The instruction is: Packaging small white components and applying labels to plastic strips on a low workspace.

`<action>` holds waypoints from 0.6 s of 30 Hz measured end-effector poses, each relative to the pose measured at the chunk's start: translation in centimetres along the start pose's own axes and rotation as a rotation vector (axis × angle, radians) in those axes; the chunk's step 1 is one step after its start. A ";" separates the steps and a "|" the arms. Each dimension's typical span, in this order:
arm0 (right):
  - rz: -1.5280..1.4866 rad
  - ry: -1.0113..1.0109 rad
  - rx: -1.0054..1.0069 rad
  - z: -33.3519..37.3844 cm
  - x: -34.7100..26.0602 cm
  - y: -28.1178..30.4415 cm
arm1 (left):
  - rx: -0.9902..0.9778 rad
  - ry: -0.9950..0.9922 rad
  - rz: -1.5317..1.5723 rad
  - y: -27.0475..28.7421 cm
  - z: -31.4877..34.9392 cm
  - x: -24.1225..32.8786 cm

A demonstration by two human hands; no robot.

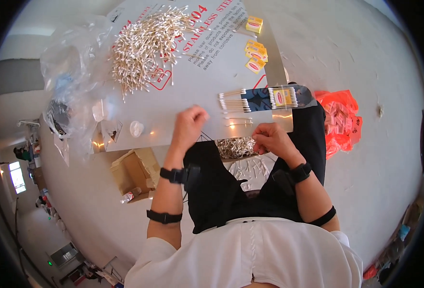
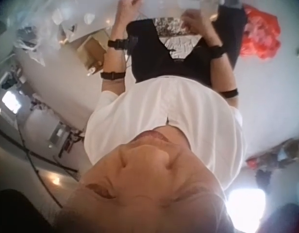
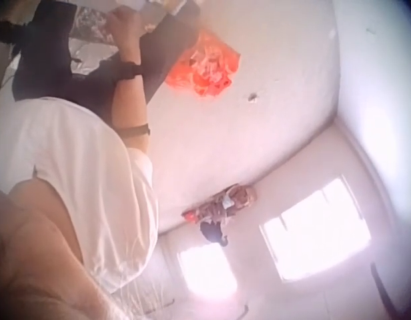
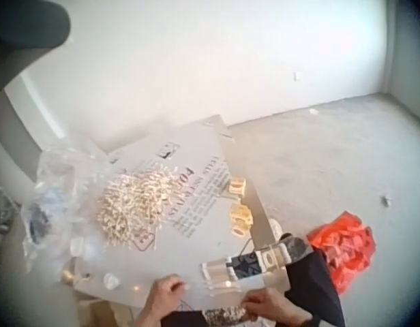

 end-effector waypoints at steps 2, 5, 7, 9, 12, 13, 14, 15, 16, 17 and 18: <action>0.031 0.025 -0.008 -0.1 -0.3 -0.2 | 0.233 0.001 -0.088 3.5 -2.5 -2.1; -0.012 0.029 -0.014 -0.4 -0.5 -0.6 | 0.542 0.026 -0.249 7.7 -5.8 -4.8; -0.023 0.023 0.004 -0.2 0.0 -0.3 | 0.521 0.101 -0.341 7.4 -8.0 -4.5; -0.040 0.015 -0.003 -0.3 0.4 -0.2 | 0.499 0.178 -0.433 7.0 -9.3 -4.6; -0.039 0.007 -0.016 -0.5 0.4 -0.3 | 0.479 0.108 -0.498 5.5 -10.2 -4.4; -0.022 0.009 -0.019 -0.5 0.4 -0.3 | 0.426 0.039 -0.499 4.4 -10.4 -3.8; -0.045 0.017 -0.026 -0.6 0.6 -0.3 | 0.374 -0.029 -0.499 3.3 -10.6 -3.1; -0.044 0.009 -0.020 -0.6 0.5 -0.2 | 0.368 -0.028 -0.491 2.6 -10.6 -2.5; -0.033 0.012 -0.026 -0.6 0.3 -0.3 | 0.298 -0.112 -0.454 1.4 -10.6 -1.4; -0.021 0.017 -0.033 -0.5 0.1 -0.3 | 0.229 -0.195 -0.415 0.3 -10.6 -0.3; -0.044 0.026 -0.027 -0.5 0.3 -0.4 | 0.227 -0.196 -0.411 -0.4 -10.4 0.7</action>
Point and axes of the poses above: each hand's wrist, its own z-axis away from the middle knuckle, its own y-axis out of the back of the hand, x = y × z, the point moved 5 cm from there along -z, towards the middle knuckle, and after that the axes turned 6 degrees about z, right-handed, at the moved point
